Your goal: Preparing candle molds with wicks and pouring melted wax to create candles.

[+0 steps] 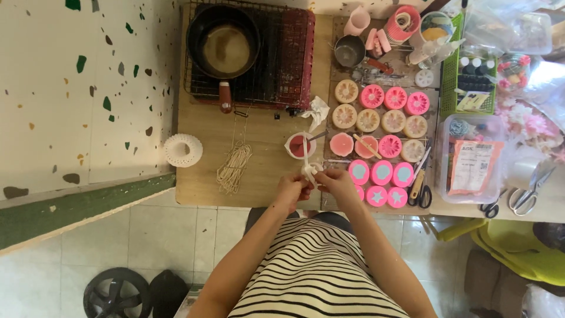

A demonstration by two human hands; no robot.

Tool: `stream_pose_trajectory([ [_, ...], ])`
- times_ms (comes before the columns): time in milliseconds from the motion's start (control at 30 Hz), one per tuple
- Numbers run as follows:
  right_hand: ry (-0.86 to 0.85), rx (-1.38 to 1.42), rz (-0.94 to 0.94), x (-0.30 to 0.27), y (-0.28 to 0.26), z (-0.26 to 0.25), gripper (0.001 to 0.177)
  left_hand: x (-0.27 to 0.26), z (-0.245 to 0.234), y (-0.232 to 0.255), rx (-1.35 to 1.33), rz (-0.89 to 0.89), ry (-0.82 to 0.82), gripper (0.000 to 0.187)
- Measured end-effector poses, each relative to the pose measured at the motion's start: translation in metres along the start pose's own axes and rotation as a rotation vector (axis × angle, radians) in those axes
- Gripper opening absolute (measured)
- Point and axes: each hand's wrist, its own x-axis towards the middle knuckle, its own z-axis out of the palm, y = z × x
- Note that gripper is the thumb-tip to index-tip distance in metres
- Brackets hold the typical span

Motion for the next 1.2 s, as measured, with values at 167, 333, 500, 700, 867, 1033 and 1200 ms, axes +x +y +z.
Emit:
stream_pose_trajectory([
  [167, -0.027, 0.013, 0.149, 0.013, 0.007, 0.003, 0.019, -0.007, 0.006, -0.005, -0.023, 0.015, 0.02, 0.012],
  [333, -0.091, -0.046, 0.272, 0.021, 0.005, 0.01, 0.019, -0.026, 0.011, 0.006, 0.034, 0.017, 0.054, 0.014],
  [500, -0.018, -0.248, 0.043, 0.034, 0.018, 0.016, 0.018, -0.027, 0.011, 0.006, 0.179, 0.17, 0.084, 0.018],
  [700, 0.025, -0.207, 0.001, 0.027, 0.01, 0.026, 0.018, -0.02, 0.008, 0.005, 0.109, 0.156, 0.053, 0.02],
  [867, 0.074, -0.209, -0.038, 0.033, 0.022, 0.029, 0.021, -0.018, 0.011, 0.006, 0.088, 0.12, 0.066, 0.021],
  [1033, 0.101, -0.115, -0.086, 0.033, 0.026, 0.033, 0.025, -0.037, 0.019, 0.021, 0.09, 0.128, 0.113, 0.027],
  [1200, -0.09, -0.095, 0.162, 0.025, -0.006, 0.031, 0.019, -0.043, 0.02, 0.018, 0.167, 0.056, 0.102, 0.027],
])
